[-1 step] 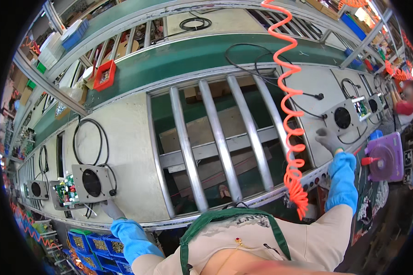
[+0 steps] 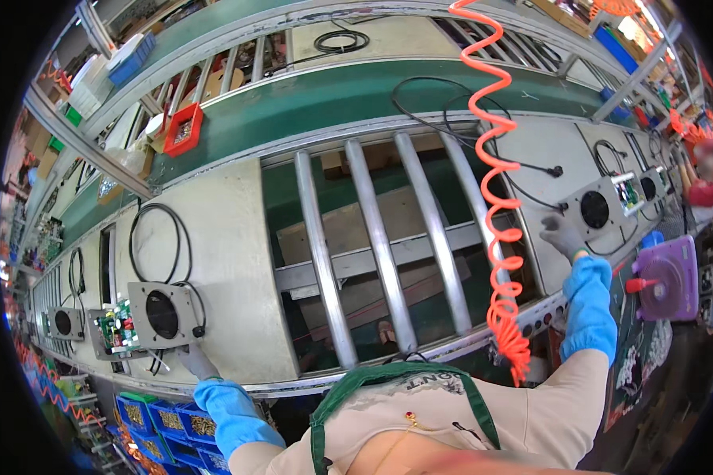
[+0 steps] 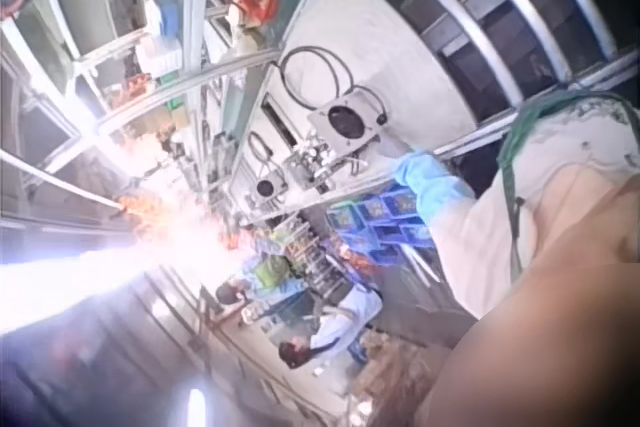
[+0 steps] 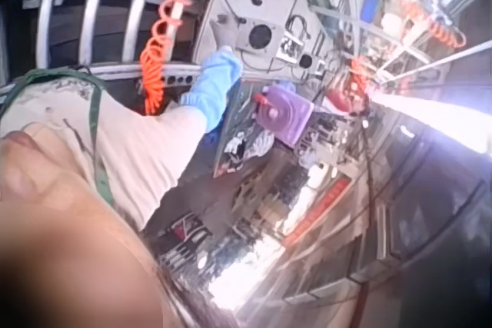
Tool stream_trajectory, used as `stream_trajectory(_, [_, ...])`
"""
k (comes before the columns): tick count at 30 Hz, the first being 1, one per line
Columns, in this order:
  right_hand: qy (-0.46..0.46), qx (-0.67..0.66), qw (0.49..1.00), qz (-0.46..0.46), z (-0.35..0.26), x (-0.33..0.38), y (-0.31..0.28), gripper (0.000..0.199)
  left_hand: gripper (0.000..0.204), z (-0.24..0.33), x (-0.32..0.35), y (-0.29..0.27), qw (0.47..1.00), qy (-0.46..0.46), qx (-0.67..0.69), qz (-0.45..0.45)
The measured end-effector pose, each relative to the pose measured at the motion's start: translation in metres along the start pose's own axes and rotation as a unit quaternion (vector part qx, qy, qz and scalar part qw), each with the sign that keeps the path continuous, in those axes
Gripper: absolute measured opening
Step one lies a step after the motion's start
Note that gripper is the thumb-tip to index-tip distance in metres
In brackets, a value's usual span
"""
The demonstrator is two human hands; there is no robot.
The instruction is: Assembling components into an electronic chassis and using an electric screwdriver to secure parts.
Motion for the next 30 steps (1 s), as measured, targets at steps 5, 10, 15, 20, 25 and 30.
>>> stream_trajectory(5, [-0.044,0.159,0.985,0.043,-0.011,-0.145,0.015,0.052,0.033,0.016,0.071,0.046,0.999,-0.005,0.006,-0.038])
stream_trajectory(10, [-0.107,0.21,0.967,0.093,-0.062,-0.288,0.05,0.057,0.024,0.014,0.131,0.094,0.98,-0.07,-0.173,-0.071])
stream_trajectory(15, [-0.14,0.229,0.96,0.075,-0.114,-0.398,0.081,0.06,0.038,0.044,0.18,0.137,0.972,-0.008,-0.227,-0.053])
stream_trajectory(20, [-0.126,0.218,0.964,0.081,-0.114,-0.415,0.078,0.064,0.041,0.064,0.208,0.163,0.941,-0.063,-0.287,-0.166])
stream_trajectory(25, [-0.133,0.182,0.969,0.1,-0.115,-0.4,0.058,0.068,0.049,0.071,0.24,0.189,0.893,-0.083,-0.312,-0.314])
stream_trajectory(30, [-0.176,0.086,0.968,0.156,-0.141,-0.346,0.0,0.072,0.05,0.098,0.279,0.222,0.857,0.057,-0.304,-0.411])
Point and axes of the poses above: each hand's wrist, its own x-axis away from the middle knuckle, its own y-axis out of the palm, z = x × y, the point moved 5 cm from there along -x, towards the middle knuckle, and after that the axes turned 9 degrees about -z, right-handed, at the moved point
